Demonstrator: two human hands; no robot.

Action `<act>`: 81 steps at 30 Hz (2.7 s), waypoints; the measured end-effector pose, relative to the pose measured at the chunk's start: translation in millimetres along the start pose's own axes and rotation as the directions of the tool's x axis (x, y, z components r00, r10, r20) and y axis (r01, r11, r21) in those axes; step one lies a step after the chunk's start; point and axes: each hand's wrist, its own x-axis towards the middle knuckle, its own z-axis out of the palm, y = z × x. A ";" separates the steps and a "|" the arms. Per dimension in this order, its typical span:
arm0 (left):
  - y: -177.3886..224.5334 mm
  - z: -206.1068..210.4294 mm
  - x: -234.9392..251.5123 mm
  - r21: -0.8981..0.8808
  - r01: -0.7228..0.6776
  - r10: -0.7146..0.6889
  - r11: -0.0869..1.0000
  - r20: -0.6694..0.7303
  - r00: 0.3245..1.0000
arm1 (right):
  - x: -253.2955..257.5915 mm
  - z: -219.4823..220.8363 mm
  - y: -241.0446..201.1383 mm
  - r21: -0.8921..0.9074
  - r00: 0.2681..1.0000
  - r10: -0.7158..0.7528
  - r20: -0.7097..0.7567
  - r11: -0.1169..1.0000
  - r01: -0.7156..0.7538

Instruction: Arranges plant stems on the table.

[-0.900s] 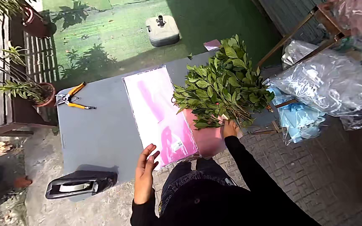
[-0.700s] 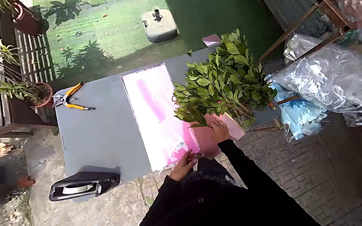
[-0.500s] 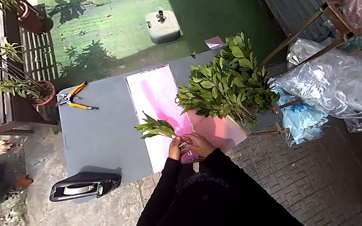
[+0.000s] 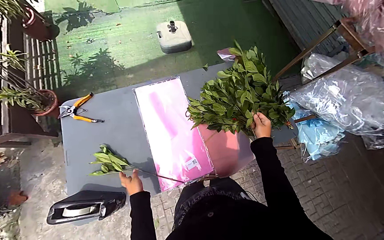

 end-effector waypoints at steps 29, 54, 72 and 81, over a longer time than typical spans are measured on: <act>-48.0 42.0 -36.0 0.402 -0.529 0.425 0.747 0.324 0.846 | 17.3 36.7 50.6 -0.556 0.867 -0.465 0.180 0.679 0.479; -100.9 -9.0 43.0 0.731 -0.172 0.352 0.661 -0.100 0.930 | 31.0 70.6 43.5 -0.631 0.901 -0.108 0.420 0.678 0.375; 18.6 126.6 -113.1 -0.338 -0.255 0.420 0.906 0.646 0.637 | -142.1 110.3 2.1 0.112 0.587 -0.203 0.784 0.976 0.188; -4.8 16.8 1.6 -0.174 -0.083 0.085 0.981 0.006 0.996 | -66.9 71.0 75.4 -0.592 0.934 0.105 0.342 0.796 0.128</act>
